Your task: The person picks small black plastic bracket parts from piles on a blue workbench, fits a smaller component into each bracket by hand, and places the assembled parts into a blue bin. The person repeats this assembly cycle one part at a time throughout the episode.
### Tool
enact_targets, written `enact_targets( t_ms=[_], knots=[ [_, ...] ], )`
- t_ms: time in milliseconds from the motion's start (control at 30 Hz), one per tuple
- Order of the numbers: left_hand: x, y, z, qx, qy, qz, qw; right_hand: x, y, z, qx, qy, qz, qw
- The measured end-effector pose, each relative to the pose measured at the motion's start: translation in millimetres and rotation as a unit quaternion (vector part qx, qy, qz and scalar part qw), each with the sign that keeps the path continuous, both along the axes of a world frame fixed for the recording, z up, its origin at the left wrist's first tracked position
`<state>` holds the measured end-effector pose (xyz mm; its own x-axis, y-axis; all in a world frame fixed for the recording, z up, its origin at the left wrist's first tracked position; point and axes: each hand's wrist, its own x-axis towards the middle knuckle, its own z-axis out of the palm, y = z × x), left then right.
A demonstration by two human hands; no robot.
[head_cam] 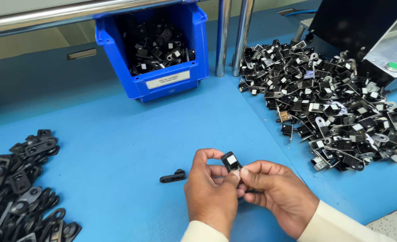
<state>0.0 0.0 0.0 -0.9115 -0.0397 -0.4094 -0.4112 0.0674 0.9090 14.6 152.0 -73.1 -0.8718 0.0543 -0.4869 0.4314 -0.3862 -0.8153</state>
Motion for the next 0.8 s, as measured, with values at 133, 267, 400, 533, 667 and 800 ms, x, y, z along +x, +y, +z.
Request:
enact_targets(
  t_ms=[133, 267, 400, 533, 667, 800],
  knots=[
    [-3.2, 30.1, 24.0, 0.037, 0.018, 0.076, 0.996, 0.6, -1.0, 40.1, 0.276, 0.142, -0.065, 0.948],
    [-2.2, 48.1, 53.2, 0.134, -0.005, 0.12, 0.984, 10.8, 13.8, 87.0, 0.565, 0.387, -0.043, 0.728],
    [-9.9, 35.7, 65.0, 0.201, -0.037, 0.122, 0.971, -2.3, 6.5, 108.3, 0.307, 0.156, -0.014, 0.939],
    [-28.9, 12.1, 65.5, 0.193, -0.076, 0.058, 0.977, -24.3, 2.5, 115.4, 0.159, 0.066, 0.01, 0.985],
    [-52.1, 8.8, 70.4, 0.189, -0.093, -0.018, 0.977, -52.3, 24.5, 124.4, 0.18, 0.053, 0.055, 0.981],
    [-59.4, 5.0, 62.4, 0.138, -0.019, -0.044, 0.989, -65.9, 25.4, 115.8, 0.232, 0.104, 0.091, 0.963]
  ],
)
